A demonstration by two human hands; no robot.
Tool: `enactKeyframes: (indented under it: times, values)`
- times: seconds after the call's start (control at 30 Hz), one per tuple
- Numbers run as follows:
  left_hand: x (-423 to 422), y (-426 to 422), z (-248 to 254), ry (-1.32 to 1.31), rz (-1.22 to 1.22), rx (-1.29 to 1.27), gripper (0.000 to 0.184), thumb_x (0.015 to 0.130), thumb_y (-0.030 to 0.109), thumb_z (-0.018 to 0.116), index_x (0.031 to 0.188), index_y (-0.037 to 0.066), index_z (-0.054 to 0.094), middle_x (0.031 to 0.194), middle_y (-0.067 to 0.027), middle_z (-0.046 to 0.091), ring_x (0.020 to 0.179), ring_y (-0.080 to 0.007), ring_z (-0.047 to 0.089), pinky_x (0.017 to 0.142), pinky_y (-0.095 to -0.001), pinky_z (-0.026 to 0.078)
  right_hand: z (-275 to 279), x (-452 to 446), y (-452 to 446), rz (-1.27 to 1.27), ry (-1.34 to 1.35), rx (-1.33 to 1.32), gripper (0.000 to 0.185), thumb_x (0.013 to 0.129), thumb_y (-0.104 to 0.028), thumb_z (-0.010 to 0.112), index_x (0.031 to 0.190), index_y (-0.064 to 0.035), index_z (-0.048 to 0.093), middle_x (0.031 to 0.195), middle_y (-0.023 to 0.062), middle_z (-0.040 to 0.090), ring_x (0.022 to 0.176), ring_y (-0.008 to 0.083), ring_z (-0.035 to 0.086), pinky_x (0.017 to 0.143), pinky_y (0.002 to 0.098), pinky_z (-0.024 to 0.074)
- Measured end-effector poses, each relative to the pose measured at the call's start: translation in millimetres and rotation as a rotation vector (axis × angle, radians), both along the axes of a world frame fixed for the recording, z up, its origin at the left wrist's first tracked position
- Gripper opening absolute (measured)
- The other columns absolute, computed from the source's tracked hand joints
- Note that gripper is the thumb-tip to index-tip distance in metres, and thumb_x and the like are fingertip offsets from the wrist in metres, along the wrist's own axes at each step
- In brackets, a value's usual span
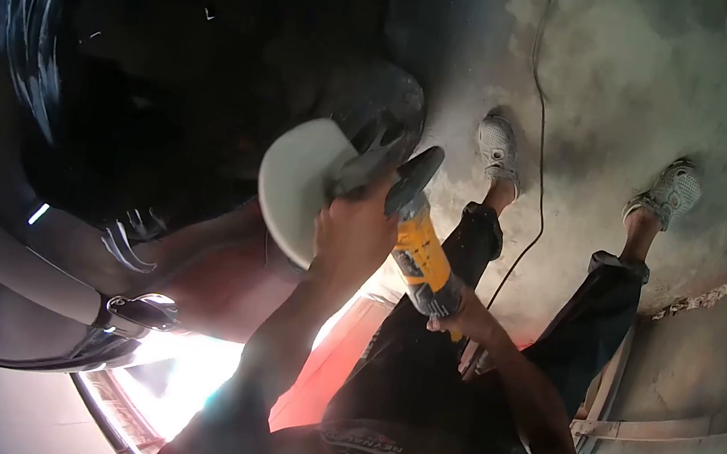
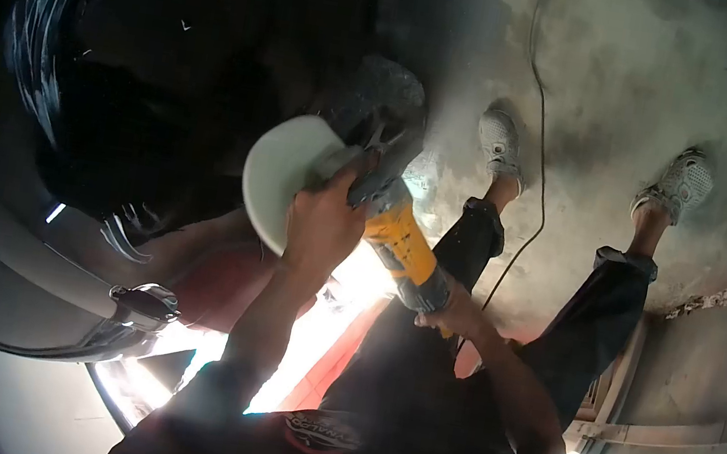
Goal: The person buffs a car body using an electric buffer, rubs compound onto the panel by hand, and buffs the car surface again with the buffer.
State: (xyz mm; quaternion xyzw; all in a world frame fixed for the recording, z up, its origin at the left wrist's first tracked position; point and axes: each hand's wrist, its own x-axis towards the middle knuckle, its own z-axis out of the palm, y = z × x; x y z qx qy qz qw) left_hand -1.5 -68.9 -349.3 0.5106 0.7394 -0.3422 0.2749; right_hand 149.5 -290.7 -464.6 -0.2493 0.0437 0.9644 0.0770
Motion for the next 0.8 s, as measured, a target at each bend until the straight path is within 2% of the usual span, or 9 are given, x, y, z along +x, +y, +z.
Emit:
enactKeyframes:
  times: [0.1, 0.13, 0.23, 0.33, 0.43, 0.47, 0.6, 0.73, 0.8]
  values:
    - [-4, -3, 1, 0.009, 0.004, -0.108, 0.061, 0.08, 0.013, 0.073, 0.137, 0.015, 0.051, 0.095, -0.0196, 0.07, 0.086, -0.0434, 0.069, 0.079, -0.0537, 0.057, 7, -4, -15, 0.035, -0.014, 0.005, 0.076, 0.065, 0.009, 0.081, 0.133, -0.005, 0.05, 0.105, 0.0027, 0.064, 0.089, 0.0112, 0.062, 0.075, 0.0304, 0.0556]
    - [-6, -5, -4, -0.009, -0.019, -0.076, 0.055, 0.08, 0.013, 0.072, 0.132, 0.013, 0.056, 0.092, -0.021, 0.07, 0.086, -0.0427, 0.069, 0.079, -0.0528, 0.056, 2, -5, -16, 0.056, 0.045, -0.016, 0.074, 0.066, 0.008, 0.081, 0.132, -0.005, 0.05, 0.104, 0.0021, 0.064, 0.087, 0.0111, 0.062, 0.075, 0.0305, 0.0556]
    - [-13, -4, -32, -0.043, -0.082, -0.023, 0.042, 0.08, 0.013, 0.072, 0.121, 0.008, 0.065, 0.087, -0.0241, 0.071, 0.085, -0.0417, 0.07, 0.079, -0.0512, 0.056, -15, -16, -29, -0.037, -0.047, 0.089, 0.071, 0.067, 0.006, 0.08, 0.131, -0.0051, 0.051, 0.101, 0.0017, 0.063, 0.083, 0.0101, 0.062, 0.073, 0.0301, 0.0557]
    - [-17, 8, -63, -0.078, -0.115, -0.029, 0.039, 0.08, 0.012, 0.072, 0.118, 0.004, 0.066, 0.094, -0.0259, 0.07, 0.088, -0.0434, 0.069, 0.083, -0.0507, 0.055, -38, -18, -16, -0.021, -0.007, -0.102, 0.063, 0.068, 0.006, 0.08, 0.124, -0.0048, 0.054, 0.092, 0.0028, 0.065, 0.077, 0.0112, 0.064, 0.07, 0.0307, 0.056]
    - [-25, 20, -105, -0.108, -0.17, 0.01, 0.021, 0.083, 0.012, 0.067, 0.103, 0.005, 0.067, 0.092, -0.0231, 0.07, 0.09, -0.0447, 0.069, 0.081, -0.0543, 0.056, -69, -26, -13, -0.065, -0.004, -0.091, 0.053, 0.068, 0.006, 0.079, 0.115, -0.0034, 0.055, 0.082, 0.0049, 0.067, 0.072, 0.015, 0.067, 0.068, 0.032, 0.0568]
    - [-27, 25, -118, -0.1, -0.192, 0.025, 0.019, 0.084, 0.013, 0.066, 0.101, 0.005, 0.068, 0.092, -0.0232, 0.07, 0.09, -0.0447, 0.069, 0.081, -0.054, 0.056, -80, -30, -14, -0.108, 0.002, -0.162, 0.044, 0.069, 0.005, 0.078, 0.107, -0.0022, 0.057, 0.076, 0.0076, 0.068, 0.068, 0.0193, 0.069, 0.066, 0.0338, 0.0571]
    - [-28, 56, -155, -0.078, -0.209, 0.043, 0.017, 0.085, 0.013, 0.064, 0.099, 0.005, 0.07, 0.094, -0.023, 0.071, 0.091, -0.0437, 0.069, 0.082, -0.0528, 0.056, -109, -42, 13, -0.063, -0.033, -0.084, 0.036, 0.069, 0.007, 0.075, 0.102, -0.0016, 0.061, 0.078, 0.0116, 0.07, 0.068, 0.0207, 0.07, 0.064, 0.0352, 0.0564]
    - [-22, 65, -164, -0.105, -0.191, 0.065, 0.016, 0.085, 0.015, 0.066, 0.097, 0.006, 0.07, 0.094, -0.0222, 0.071, 0.09, -0.0429, 0.069, 0.082, -0.0518, 0.056, -122, -34, 25, -0.143, -0.032, -0.145, 0.039, 0.069, 0.008, 0.077, 0.103, -0.0021, 0.061, 0.078, 0.0108, 0.07, 0.067, 0.021, 0.07, 0.065, 0.0355, 0.0574]
    - [-24, 50, -145, -0.109, -0.184, 0.062, 0.016, 0.084, 0.016, 0.069, 0.097, 0.006, 0.069, 0.093, -0.0217, 0.071, 0.09, -0.0422, 0.069, 0.081, -0.0519, 0.056, -107, -26, 10, -0.139, -0.038, -0.164, 0.041, 0.068, 0.009, 0.077, 0.104, -0.0022, 0.061, 0.076, 0.0103, 0.069, 0.066, 0.0211, 0.069, 0.067, 0.0353, 0.0584]
